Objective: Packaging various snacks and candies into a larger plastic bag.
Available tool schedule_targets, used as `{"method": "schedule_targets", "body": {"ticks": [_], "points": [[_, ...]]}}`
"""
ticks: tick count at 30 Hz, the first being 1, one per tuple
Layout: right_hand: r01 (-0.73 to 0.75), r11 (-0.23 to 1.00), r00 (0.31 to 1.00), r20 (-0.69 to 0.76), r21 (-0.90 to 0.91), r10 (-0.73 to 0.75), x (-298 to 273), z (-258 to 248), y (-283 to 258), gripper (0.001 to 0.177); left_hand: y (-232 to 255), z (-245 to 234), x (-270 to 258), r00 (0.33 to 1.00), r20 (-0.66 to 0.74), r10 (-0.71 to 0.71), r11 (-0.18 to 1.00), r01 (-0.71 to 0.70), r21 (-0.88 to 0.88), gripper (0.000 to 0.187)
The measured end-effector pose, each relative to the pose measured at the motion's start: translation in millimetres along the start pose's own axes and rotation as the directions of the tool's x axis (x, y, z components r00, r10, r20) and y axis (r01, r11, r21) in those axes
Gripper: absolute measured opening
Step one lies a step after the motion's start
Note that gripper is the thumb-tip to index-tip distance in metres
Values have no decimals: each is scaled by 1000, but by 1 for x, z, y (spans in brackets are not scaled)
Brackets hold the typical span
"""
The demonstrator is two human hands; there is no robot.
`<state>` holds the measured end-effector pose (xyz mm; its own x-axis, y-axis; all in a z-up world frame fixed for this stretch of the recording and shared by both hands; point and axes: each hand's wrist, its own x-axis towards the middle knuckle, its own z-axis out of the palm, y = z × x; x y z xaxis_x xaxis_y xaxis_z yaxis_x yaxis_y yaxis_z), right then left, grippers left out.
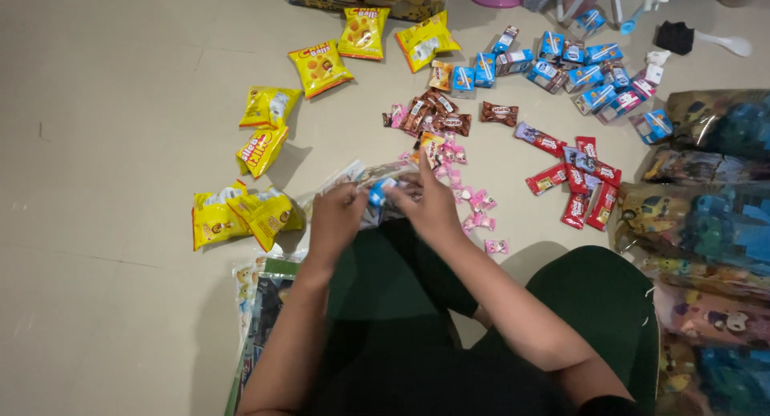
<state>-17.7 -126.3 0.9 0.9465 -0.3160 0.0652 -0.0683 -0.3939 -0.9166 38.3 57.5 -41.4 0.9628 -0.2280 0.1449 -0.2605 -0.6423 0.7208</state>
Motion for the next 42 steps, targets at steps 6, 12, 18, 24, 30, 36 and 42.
{"method": "schedule_targets", "body": {"ticks": [6, 12, 18, 24, 30, 36, 42], "points": [[299, 920, 942, -72, -254, -327, 16, -2, 42, 62, 22, -31, 9, 941, -259, 217, 940, -131, 314, 25], [390, 772, 899, 27, -502, -437, 23, -26, 3, 53, 49, -64, 12, 927, -279, 252, 911, -130, 391, 21], [314, 755, 938, 66, -575, -340, 16, -55, -24, 36, 68, -78, 5, 941, -233, 246, 901, -134, 413, 28], [195, 636, 939, -44, -747, -340, -17, -59, -32, 12, 84, -62, -26, 984, -143, 109, 917, -44, 397, 28], [402, 538, 769, -46, -741, -638, -13, -64, -45, 10, 95, -48, -60, 968, -115, 225, 871, -147, 470, 57], [479, 502, 721, -3, -720, -693, -12, -70, -47, 17, 62, -71, -45, 970, -157, -183, 965, 147, -216, 72], [500, 550, 725, -23, -669, -688, -21, -66, -47, 28, -205, -34, 11, 606, -508, -612, 763, 621, -178, 107]]}}
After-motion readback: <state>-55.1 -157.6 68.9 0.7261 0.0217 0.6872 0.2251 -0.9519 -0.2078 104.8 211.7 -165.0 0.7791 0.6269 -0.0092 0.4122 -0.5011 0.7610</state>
